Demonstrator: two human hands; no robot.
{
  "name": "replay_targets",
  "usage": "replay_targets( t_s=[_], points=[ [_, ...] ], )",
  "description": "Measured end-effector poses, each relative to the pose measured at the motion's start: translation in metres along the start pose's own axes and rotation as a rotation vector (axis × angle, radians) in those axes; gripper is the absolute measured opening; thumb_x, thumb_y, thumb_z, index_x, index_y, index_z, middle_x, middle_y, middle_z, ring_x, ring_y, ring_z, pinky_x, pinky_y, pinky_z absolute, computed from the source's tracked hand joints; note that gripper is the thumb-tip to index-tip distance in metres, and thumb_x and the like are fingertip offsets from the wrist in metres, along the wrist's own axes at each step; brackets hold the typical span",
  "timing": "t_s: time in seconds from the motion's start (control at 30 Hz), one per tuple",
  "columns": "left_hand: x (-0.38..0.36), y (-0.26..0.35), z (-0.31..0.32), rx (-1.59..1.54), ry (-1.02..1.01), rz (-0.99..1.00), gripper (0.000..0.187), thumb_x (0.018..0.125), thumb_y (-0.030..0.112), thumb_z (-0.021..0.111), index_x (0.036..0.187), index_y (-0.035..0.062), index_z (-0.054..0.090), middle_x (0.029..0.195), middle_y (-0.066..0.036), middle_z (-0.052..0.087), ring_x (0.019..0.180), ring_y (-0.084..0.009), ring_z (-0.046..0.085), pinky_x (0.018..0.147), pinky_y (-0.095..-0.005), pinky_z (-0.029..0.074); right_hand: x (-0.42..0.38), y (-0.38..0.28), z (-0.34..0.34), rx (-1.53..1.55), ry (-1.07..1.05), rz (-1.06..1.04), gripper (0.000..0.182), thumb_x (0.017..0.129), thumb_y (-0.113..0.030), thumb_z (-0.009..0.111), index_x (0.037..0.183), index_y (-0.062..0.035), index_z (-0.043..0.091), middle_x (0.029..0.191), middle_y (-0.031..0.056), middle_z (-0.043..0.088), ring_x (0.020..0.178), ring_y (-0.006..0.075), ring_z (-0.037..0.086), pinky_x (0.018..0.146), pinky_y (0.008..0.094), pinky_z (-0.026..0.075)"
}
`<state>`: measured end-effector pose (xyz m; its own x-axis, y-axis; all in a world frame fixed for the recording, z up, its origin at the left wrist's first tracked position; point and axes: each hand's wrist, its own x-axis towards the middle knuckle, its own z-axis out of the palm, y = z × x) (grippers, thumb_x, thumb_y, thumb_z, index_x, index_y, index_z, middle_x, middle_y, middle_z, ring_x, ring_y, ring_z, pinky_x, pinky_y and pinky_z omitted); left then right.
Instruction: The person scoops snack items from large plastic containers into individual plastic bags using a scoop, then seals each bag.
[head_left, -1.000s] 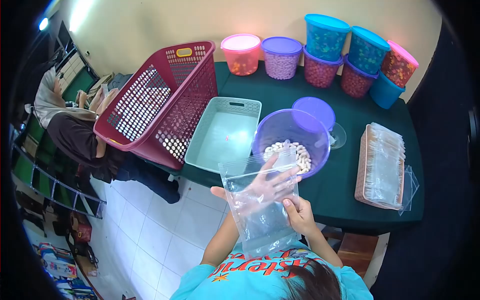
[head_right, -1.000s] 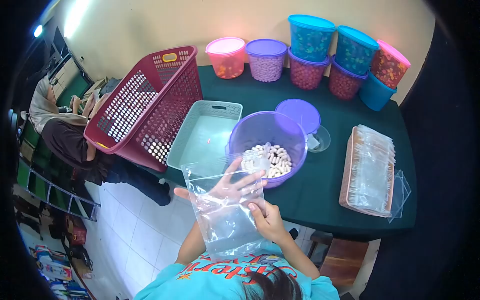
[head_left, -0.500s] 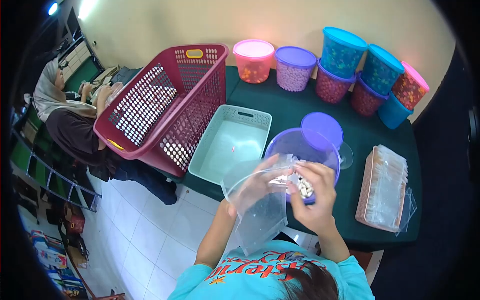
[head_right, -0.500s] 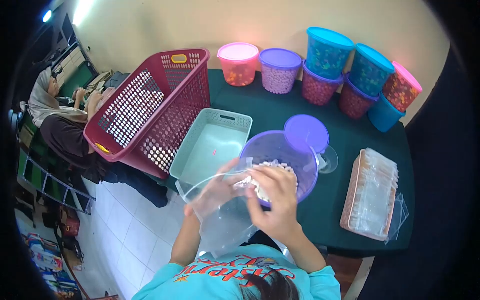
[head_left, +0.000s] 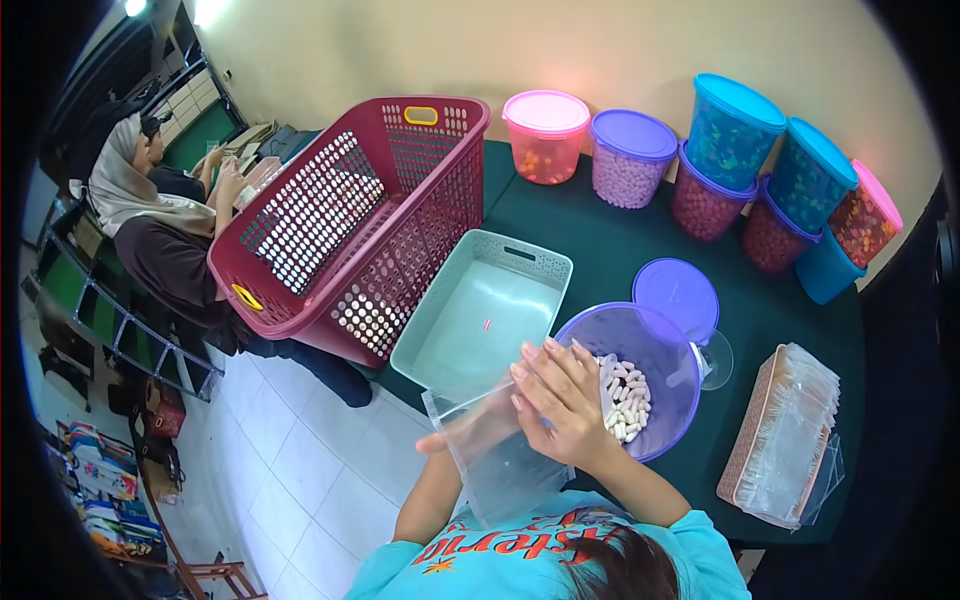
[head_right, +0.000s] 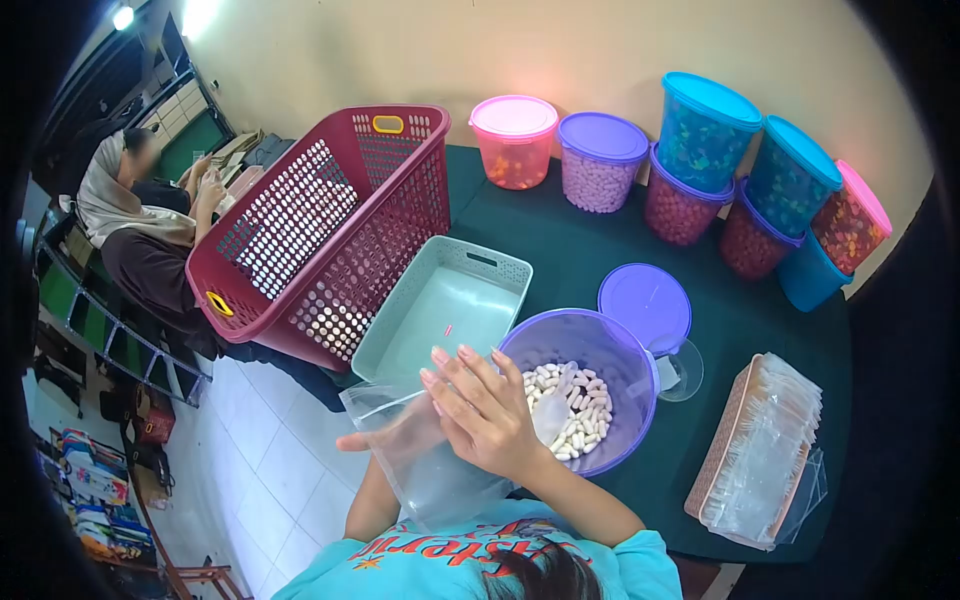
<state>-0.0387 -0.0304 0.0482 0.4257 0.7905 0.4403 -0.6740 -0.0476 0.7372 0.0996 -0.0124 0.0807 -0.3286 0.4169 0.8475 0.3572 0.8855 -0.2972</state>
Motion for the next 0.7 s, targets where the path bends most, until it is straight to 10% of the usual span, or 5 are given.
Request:
replay_targets(
  t_s=[0.23,0.43,0.7],
  points=[
    [0.016,-0.001,-0.017,-0.225,-0.101,0.004,0.140,0.030,0.072,0.069,0.131,-0.0051,0.012,0.136,-0.020,0.016,0.125,-0.0295,0.023,0.100,-0.0421,0.019,-0.007,0.005,0.007,-0.032,0.103,-0.052,0.034,0.063,-0.002,0.065,0.096,-0.0097,0.060,0.108,0.0060,0.055,0.098,0.0199,0.050,0.088,0.0398,0.032],
    [0.041,0.045,-0.054,0.293,-0.451,-0.027,0.127,0.037,0.064,0.074,0.128,-0.0067,0.021,0.134,-0.020,0.018,0.122,-0.0296,0.028,0.097,-0.0423,0.027,0.033,-0.003,-0.014,0.154,-0.117,0.060,0.019,0.065,-0.004,0.063,0.082,-0.0092,0.055,0.094,-0.0005,0.059,0.084,0.0132,0.055,0.080,0.0342,0.032],
    [0.049,0.067,-0.086,0.289,-0.499,-0.439,0.117,0.031,0.039,0.086,0.126,-0.0024,0.030,0.126,-0.016,0.034,0.108,-0.0235,0.043,0.087,-0.0335,0.036,0.041,-0.027,-0.015,0.056,-0.442,0.185,0.016,0.068,-0.009,0.062,0.081,-0.0095,0.053,0.079,-0.0028,0.056,0.081,0.0113,0.055,0.084,0.0401,0.025]
  ],
)
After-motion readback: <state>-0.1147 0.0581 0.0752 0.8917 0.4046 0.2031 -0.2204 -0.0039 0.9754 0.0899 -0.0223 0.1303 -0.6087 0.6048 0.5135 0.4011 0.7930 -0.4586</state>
